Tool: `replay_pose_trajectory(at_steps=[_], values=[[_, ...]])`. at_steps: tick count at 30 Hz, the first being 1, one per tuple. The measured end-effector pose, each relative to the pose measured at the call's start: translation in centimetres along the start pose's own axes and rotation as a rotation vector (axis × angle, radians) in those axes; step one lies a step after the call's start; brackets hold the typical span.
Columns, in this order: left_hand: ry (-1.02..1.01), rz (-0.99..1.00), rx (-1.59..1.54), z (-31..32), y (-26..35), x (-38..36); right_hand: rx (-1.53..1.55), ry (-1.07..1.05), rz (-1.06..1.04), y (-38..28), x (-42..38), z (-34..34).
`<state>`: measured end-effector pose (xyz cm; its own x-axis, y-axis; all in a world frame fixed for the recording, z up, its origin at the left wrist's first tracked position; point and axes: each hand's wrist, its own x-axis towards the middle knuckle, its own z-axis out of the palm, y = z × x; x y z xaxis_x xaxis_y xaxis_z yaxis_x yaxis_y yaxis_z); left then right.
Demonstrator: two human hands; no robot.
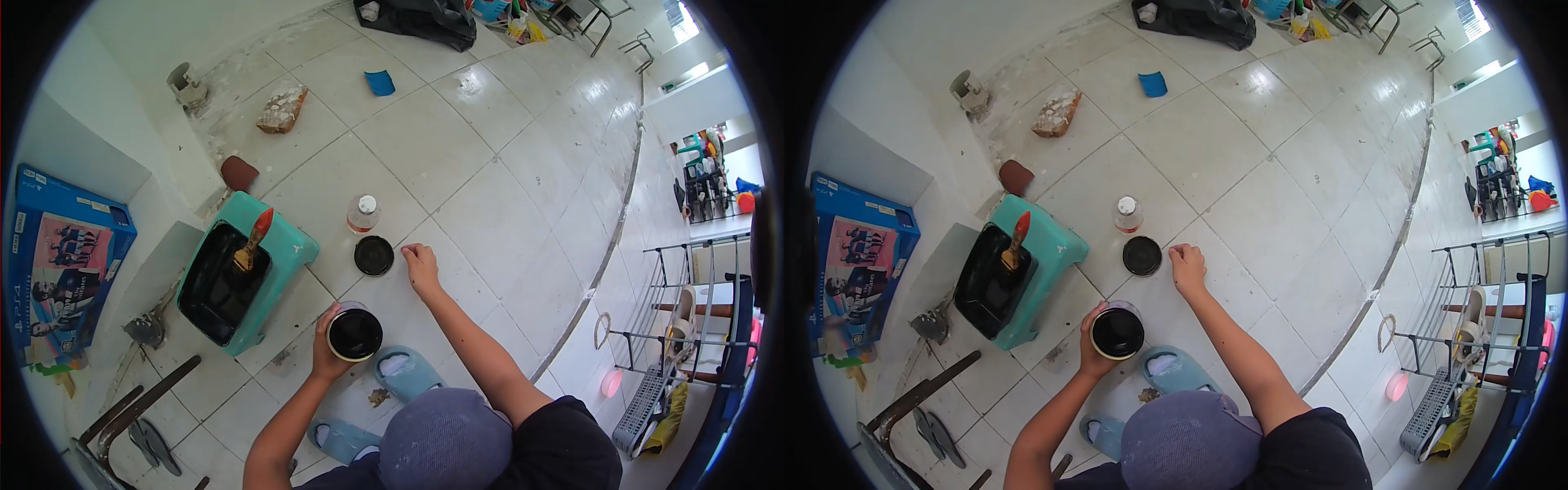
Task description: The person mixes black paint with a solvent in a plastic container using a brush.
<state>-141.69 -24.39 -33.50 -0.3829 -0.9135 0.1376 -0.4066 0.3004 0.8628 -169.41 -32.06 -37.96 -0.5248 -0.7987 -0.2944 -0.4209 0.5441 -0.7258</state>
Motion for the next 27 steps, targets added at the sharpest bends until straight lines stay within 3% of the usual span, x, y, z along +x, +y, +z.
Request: replay_pose_trajectory(at_steps=[7,9,13,15,16,18,20,21,22,27], values=[[0.096,0.017,-0.094,-0.4,0.5,2.2,-0.061,0.022,-0.09,-0.8,-0.6,0.7],[-0.157,-0.06,0.191,-3.0,0.5,3.4,-0.037,-0.006,-0.077,-1.2,-0.6,0.6],[-0.33,-0.044,0.317,-5.7,-4.6,6.6,0.042,0.009,-0.061,-0.7,-0.5,1.4],[-0.271,-0.303,-0.033,-5.6,-5.5,8.5,0.074,0.01,-0.022,-0.3,-0.4,2.2],[-0.267,-0.304,-0.032,-4.9,-6.1,9.1,0.105,0.015,0.013,-0.4,-0.2,2.4],[-0.173,-0.531,-0.394,-2.8,-6.6,10.2,0.136,-0.003,0.015,-0.7,-0.3,2.5],[-0.123,-0.62,-0.546,-1.9,-5.5,11.6,0.165,-0.018,0.018,-1.6,-0.3,1.9],[-0.075,-0.712,-0.699,-1.5,-5.3,12.0,0.216,-0.112,0.057,-2.1,-0.3,1.4],[-0.078,-0.712,-0.701,-1.2,-5.1,12.5,0.266,-0.206,0.097,-2.6,-0.4,0.9],[-0.018,-0.822,-0.796,-0.5,-4.2,13.0,0.384,-0.23,0.156,-3.3,-0.6,0.8]])
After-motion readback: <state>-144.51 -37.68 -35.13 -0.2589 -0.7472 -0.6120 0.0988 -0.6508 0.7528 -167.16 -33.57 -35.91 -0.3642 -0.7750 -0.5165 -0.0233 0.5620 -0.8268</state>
